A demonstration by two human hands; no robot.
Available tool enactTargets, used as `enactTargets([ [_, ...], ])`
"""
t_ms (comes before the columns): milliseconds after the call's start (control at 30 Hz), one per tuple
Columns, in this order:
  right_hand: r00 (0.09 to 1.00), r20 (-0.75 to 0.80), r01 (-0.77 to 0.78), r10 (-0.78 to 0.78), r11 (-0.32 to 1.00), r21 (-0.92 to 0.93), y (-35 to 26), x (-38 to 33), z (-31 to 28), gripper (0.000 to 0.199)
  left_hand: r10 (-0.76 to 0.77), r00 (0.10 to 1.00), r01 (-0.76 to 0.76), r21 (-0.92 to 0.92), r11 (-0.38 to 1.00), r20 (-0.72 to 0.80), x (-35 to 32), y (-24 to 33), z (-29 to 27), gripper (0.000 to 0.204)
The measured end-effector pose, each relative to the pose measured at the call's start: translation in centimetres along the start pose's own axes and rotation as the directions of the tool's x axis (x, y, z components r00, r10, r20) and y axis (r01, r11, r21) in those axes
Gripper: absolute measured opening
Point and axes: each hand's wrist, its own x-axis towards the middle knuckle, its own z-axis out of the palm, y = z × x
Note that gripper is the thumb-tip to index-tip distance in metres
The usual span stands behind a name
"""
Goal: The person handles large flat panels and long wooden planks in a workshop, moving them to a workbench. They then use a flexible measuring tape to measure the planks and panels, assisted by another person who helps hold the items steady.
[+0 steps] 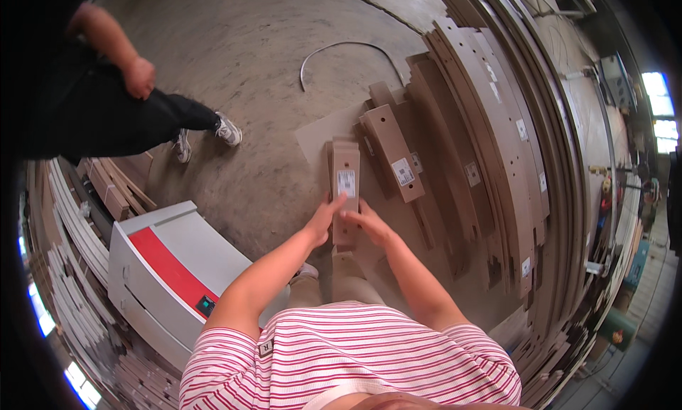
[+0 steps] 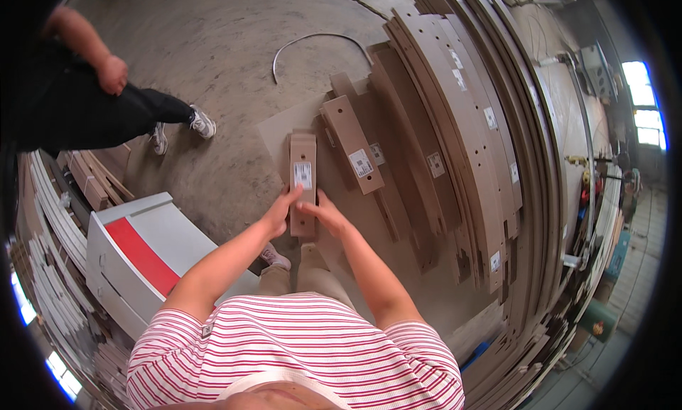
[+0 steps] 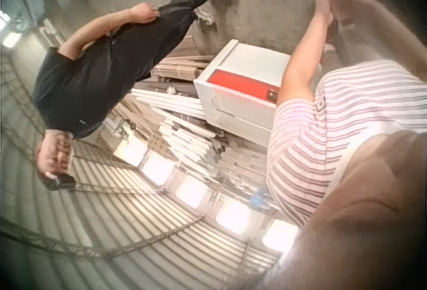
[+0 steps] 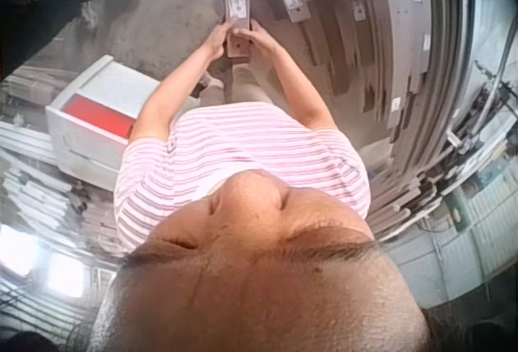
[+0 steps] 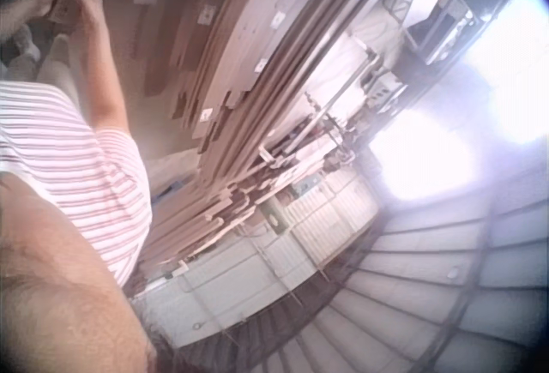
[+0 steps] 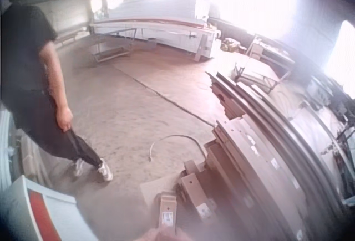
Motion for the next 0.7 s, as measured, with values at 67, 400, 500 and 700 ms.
enactTargets([
  [67, 0.997, 0.014, -0.074, 0.074, 0.997, 0.017, 1.0, -1.4, 0.6, 0.083, -0.002, 0.999, 0.008, 0.120, 0.993, -0.050, -2.3, -1.7, -0.9, 0.067],
  [400, 0.966, 0.247, -0.117, 0.079, 0.983, 0.141, 4.5, -2.6, 3.4, 0.090, 0.035, 0.997, -0.026, -0.123, 0.992, 0.075, -6.0, -4.1, -3.1, 0.091],
  [500, 0.923, 0.382, -0.131, 0.056, 0.976, 0.174, 2.4, -2.7, 6.9, 0.091, 0.129, 0.983, -0.157, -0.235, 0.959, -0.130, -11.1, -3.3, -2.3, 0.088],
  [700, 0.683, 0.707, -0.089, 0.182, 0.982, -0.166, -0.2, 0.0, 19.7, 0.094, 0.383, 0.819, -0.535, -0.325, 0.780, -0.428, -21.3, -5.5, -7.7, 0.085],
])
